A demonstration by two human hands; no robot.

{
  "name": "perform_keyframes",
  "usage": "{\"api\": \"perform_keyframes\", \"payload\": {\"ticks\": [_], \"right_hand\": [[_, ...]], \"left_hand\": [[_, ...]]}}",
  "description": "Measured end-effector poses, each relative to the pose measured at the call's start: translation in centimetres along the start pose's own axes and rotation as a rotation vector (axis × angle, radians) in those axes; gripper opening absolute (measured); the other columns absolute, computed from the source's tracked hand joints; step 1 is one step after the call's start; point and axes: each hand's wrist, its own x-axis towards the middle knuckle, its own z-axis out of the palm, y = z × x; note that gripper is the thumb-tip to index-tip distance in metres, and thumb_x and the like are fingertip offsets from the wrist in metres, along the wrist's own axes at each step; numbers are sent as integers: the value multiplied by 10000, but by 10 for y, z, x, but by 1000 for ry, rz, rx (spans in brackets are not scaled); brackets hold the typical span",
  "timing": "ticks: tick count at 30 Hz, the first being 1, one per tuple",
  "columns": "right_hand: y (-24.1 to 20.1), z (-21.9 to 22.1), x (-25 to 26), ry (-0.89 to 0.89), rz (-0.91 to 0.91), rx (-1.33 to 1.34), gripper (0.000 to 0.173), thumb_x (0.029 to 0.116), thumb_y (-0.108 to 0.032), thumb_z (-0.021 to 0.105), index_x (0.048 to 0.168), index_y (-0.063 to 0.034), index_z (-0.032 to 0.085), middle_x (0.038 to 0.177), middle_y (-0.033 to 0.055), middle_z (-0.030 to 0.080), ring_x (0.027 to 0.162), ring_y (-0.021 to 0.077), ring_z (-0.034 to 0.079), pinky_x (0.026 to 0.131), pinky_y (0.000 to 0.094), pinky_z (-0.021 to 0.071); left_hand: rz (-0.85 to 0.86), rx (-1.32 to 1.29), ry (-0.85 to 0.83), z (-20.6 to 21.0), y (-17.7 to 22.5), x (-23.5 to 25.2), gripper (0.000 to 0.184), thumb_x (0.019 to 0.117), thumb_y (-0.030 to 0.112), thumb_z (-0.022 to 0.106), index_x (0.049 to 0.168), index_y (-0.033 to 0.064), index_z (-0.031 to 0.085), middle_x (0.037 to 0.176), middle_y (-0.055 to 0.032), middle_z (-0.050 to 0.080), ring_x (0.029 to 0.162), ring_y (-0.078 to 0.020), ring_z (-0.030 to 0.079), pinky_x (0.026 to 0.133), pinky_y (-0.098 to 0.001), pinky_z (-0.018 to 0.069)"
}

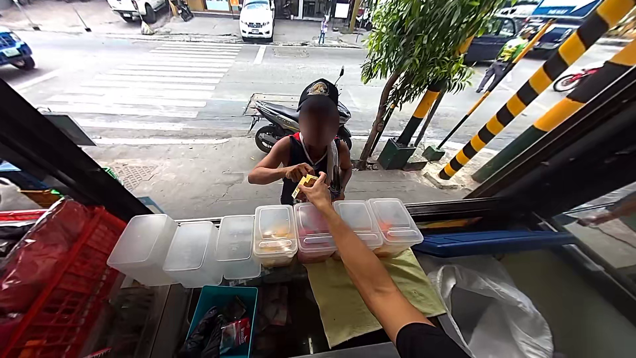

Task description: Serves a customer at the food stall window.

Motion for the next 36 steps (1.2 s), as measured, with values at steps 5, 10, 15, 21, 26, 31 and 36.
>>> {"api": "perform_keyframes", "payload": {"ticks": [5, 10, 15, 21, 26, 31, 36], "right_hand": [[-20, -10, 6, -47, 30, -81, 1033, 830, -509, 812, 1594, -109, 243, 1195, 236, 688, 1093, 420, 680, 915, 618, 534], [-10, -9, 12, -77, -55, -142, 1095, 780, -520, 845, 1595, -102, 245, 1291, 282, 635, 1179, 461, 629, 981, 648, 494], [-12, -4, 9, -67, -135, -85, 1072, 774, -422, 870, 1578, -54, 265, 1365, 288, 587, 1251, 447, 591, 1044, 622, 470], [-10, -3, 7, -126, -193, -120, 1102, 745, -367, 899, 1578, -59, 248, 1344, 273, 605, 1231, 424, 613, 1038, 597, 487], [-9, -1, 13, -203, -236, -149, 1117, 713, -344, 917, 1581, -91, 262, 1360, 230, 604, 1222, 389, 616, 1023, 585, 497], [-9, -2, 13, -258, -301, -89, 1031, 717, -237, 908, 1548, -78, 318, 1364, 194, 603, 1217, 298, 631, 1029, 483, 521], [-14, -3, 8, -225, -313, -51, 984, 717, -182, 892, 1536, -65, 358, 1347, 222, 611, 1198, 344, 639, 1008, 535, 536]], "left_hand": [[-63, -66, 6, 2, 9, 11, 292, 909, 36, 710, 1187, -53, 696, 1144, -167, 730, 1043, -129, 707, 955, -281, 563], [-256, 36, -150, -22, 38, 28, 309, 962, 83, 669, 1264, 16, 678, 1216, -137, 707, 1114, -174, 680, 1010, -366, 537], [-229, 222, -501, -24, 24, 33, 286, 975, 78, 654, 1256, 99, 702, 1133, -116, 737, 1044, -244, 704, 980, -490, 536], [-264, -25, -412, -41, 25, -2, 403, 915, -9, 711, 1295, 119, 677, 1135, -148, 719, 983, -286, 694, 885, -495, 558], [-68, 408, -382, -39, 42, -3, 324, 965, 144, 691, 1288, 134, 681, 1261, -173, 672, 1175, -378, 639, 988, -615, 494], [71, 592, -497, -30, 43, 2, 349, 939, 166, 727, 1278, 96, 684, 1285, -188, 648, 1229, -410, 588, 1018, -600, 471], [253, 639, -308, -8, 6, 26, 242, 941, 199, 668, 1146, 107, 757, 1130, -175, 716, 1081, -400, 670, 885, -580, 545]]}}
